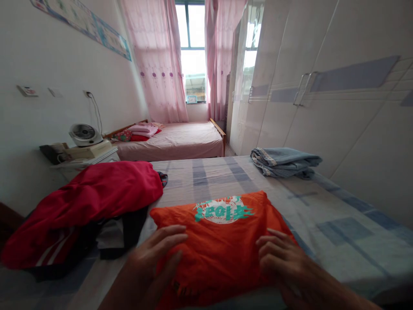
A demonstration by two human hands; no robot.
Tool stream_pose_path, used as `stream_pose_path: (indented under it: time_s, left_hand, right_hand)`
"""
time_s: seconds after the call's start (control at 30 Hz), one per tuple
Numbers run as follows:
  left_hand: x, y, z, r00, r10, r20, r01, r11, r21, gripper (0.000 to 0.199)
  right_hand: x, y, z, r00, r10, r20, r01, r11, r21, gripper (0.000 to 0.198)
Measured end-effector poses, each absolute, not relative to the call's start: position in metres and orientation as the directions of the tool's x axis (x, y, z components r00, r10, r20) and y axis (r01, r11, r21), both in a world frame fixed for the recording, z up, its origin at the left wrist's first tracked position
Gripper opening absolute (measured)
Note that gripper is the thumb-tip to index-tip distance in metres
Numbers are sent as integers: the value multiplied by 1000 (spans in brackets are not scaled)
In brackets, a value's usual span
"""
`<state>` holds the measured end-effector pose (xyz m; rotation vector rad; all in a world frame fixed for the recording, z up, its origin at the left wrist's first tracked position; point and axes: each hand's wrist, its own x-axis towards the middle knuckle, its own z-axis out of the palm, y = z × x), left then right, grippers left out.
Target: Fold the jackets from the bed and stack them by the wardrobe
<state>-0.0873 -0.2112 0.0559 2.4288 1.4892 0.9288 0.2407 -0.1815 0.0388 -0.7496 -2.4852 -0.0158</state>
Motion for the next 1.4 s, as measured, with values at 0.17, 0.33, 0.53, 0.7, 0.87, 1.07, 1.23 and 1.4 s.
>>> stream_pose_path:
  time_s: [0.17, 0.33, 0.53, 0.7, 0.87, 1.07, 1.23, 1.4]
  left_hand:
    - [-28, -169, 35, 433, 790, 433, 834, -533, 140, 42]
    - [-12, -153, -21, 482, 777, 405, 860, -508, -50, 57]
    - [-53, -163, -50, 428, 799, 422, 899, -426, -105, 55]
    - [-82, -175, -63, 248, 872, 422, 954, -295, 49, 49]
    - [-101, -185, -81, -62, 875, 479, 864, -193, 464, 57]
    - [-113, -189, -68, -427, 902, -66, 98, 119, 988, 81]
    - [-118, -179, -36, -409, 827, -385, -244, 308, 920, 69]
    - [-117, -173, -18, -20, 835, -549, -365, 505, 782, 60]
  right_hand:
    - [202, -162, 75, -602, 650, 464, 595, 753, -281, 38]
    - [163, -131, 22, -671, 695, 259, 629, 718, -297, 57]
    - [197, -99, -26, -547, 827, 132, 790, 562, -244, 61]
    - [262, -83, -37, -249, 963, 108, 950, 264, -167, 58]
    - [301, -90, -33, 52, 998, 41, 883, -26, -469, 64]
    - [294, -115, -8, 146, 970, -192, 396, -235, -888, 77]
    - [285, -116, 0, -84, 918, -388, 24, -387, -922, 60]
    - [267, -122, 10, -366, 878, -309, 40, -316, -948, 48]
